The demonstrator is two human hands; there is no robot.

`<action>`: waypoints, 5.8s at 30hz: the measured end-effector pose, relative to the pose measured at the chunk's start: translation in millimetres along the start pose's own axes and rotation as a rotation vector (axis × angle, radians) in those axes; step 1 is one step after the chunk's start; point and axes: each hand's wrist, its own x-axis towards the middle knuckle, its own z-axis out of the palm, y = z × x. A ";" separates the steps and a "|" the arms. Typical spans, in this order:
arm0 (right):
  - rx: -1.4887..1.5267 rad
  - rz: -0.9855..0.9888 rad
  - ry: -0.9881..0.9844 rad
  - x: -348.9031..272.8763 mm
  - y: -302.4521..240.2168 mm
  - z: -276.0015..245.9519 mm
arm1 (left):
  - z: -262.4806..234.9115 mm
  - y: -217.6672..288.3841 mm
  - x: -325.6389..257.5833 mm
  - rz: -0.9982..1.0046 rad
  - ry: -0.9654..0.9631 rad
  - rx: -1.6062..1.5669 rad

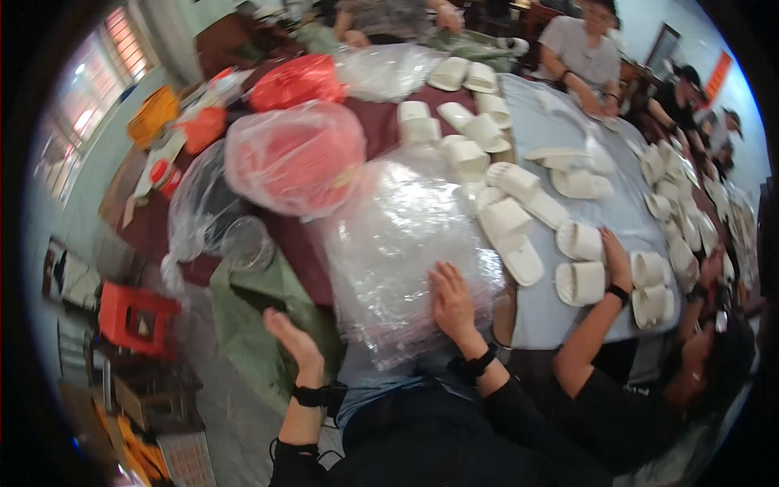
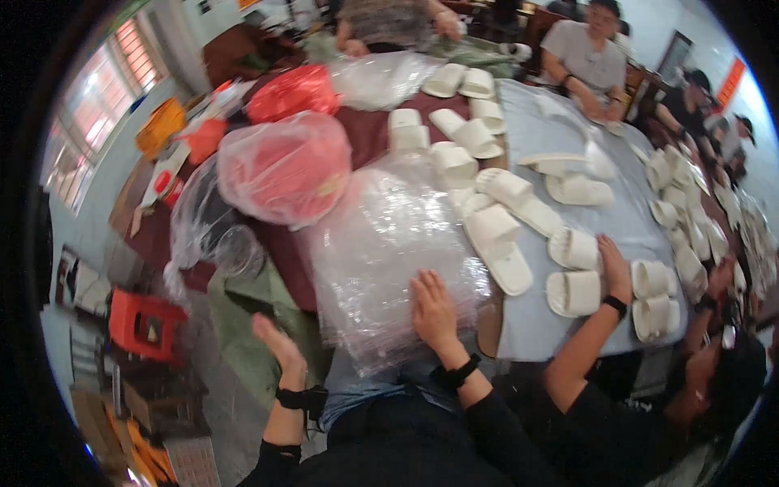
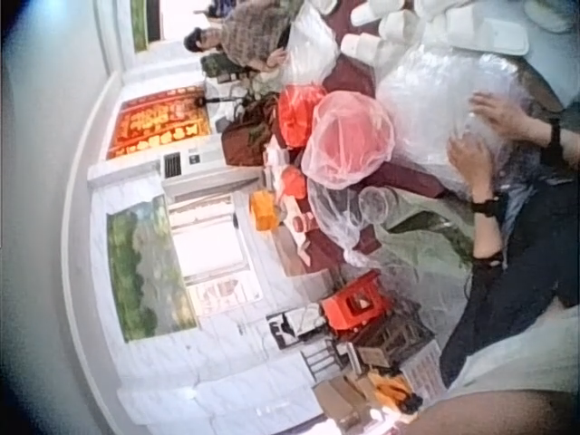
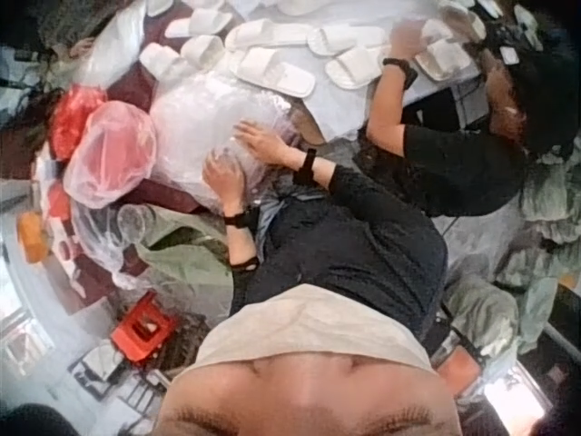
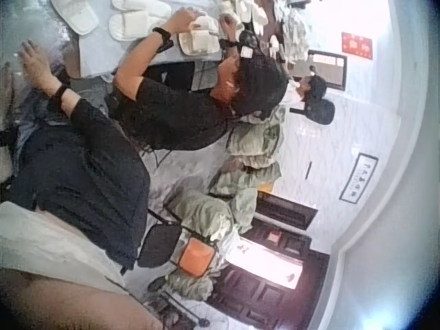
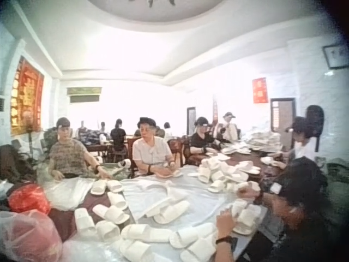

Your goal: Assembling and packing pairs of white slippers into plastic bags in a shoe manufacturing facility.

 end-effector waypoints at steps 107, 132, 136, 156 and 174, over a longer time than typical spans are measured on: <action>1.584 0.939 0.008 9.5 -6.3 -52.4 | 119.7 23.9 -56.9 0.928 -0.790 0.731; 1.296 1.157 -0.423 -41.4 -50.8 -161.7 | 125.5 58.6 -42.6 0.792 -0.983 0.544; 1.205 1.156 -0.432 -40.7 -53.7 -165.8 | 124.0 87.7 -38.3 0.573 -0.971 0.412; 1.340 1.132 -0.194 -48.0 -35.9 -138.2 | 103.8 74.9 -51.5 0.860 -1.118 0.480; 1.249 1.148 -0.312 -32.2 -54.7 -143.8 | 116.2 80.8 -50.1 0.709 -0.851 0.289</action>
